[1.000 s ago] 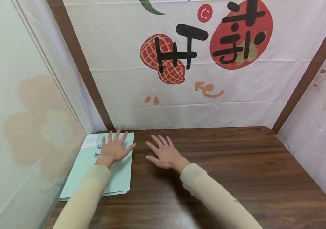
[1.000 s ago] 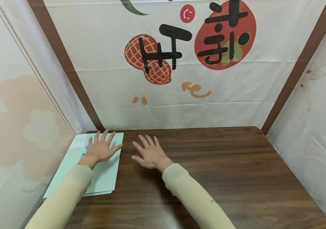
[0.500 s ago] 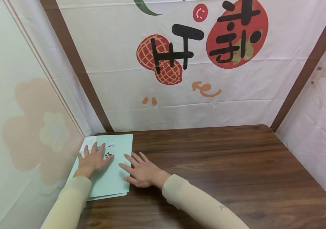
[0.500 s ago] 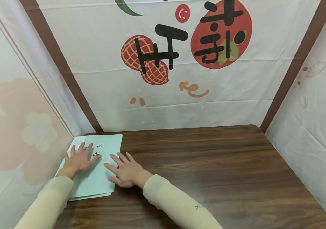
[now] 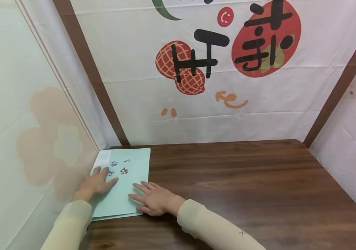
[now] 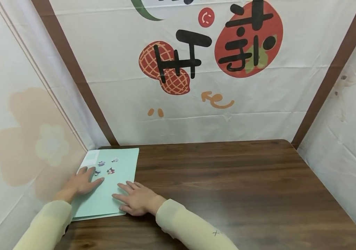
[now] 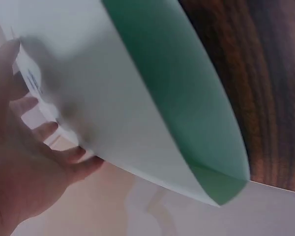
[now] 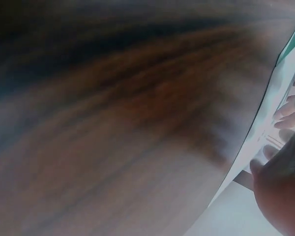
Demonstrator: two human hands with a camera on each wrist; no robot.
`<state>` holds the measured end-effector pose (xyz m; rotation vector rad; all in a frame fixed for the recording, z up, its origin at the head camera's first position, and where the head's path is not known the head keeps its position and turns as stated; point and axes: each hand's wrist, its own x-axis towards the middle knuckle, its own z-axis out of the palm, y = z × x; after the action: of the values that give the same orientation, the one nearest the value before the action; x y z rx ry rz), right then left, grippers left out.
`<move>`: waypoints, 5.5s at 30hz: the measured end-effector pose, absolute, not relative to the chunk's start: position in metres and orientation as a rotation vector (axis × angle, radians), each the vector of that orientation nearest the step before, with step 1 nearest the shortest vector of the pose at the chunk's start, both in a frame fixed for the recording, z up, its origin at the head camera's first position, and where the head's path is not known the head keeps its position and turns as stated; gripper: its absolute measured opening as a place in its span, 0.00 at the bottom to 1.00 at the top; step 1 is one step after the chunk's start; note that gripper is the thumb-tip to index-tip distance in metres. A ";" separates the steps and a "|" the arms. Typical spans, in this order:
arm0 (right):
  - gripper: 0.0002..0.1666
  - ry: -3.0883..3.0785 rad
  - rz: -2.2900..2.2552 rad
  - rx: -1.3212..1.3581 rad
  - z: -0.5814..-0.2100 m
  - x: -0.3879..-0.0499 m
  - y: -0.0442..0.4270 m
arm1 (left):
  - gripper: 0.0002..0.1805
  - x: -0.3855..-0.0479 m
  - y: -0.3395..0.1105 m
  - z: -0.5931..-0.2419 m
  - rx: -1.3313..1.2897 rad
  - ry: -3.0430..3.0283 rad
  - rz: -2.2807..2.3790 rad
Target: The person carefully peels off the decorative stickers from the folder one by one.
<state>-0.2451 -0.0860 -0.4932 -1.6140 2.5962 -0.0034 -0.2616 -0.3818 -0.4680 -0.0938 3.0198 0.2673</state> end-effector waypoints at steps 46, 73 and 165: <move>0.33 2.393 0.019 -1.535 -0.483 -0.247 -0.082 | 0.47 -0.268 -0.367 -0.452 0.068 2.847 0.243; 0.34 2.404 -0.110 -1.417 -0.471 -0.257 0.042 | 0.61 -0.263 -0.261 -0.439 0.113 2.668 0.412; 0.32 2.559 -0.351 -1.198 -0.474 -0.217 0.255 | 0.51 -0.278 -0.087 -0.455 0.650 2.622 0.228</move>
<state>-0.2166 0.2547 -0.4744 -1.1980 2.5587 -0.3513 -0.2777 -0.0874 -0.4545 0.6501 2.6223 0.2280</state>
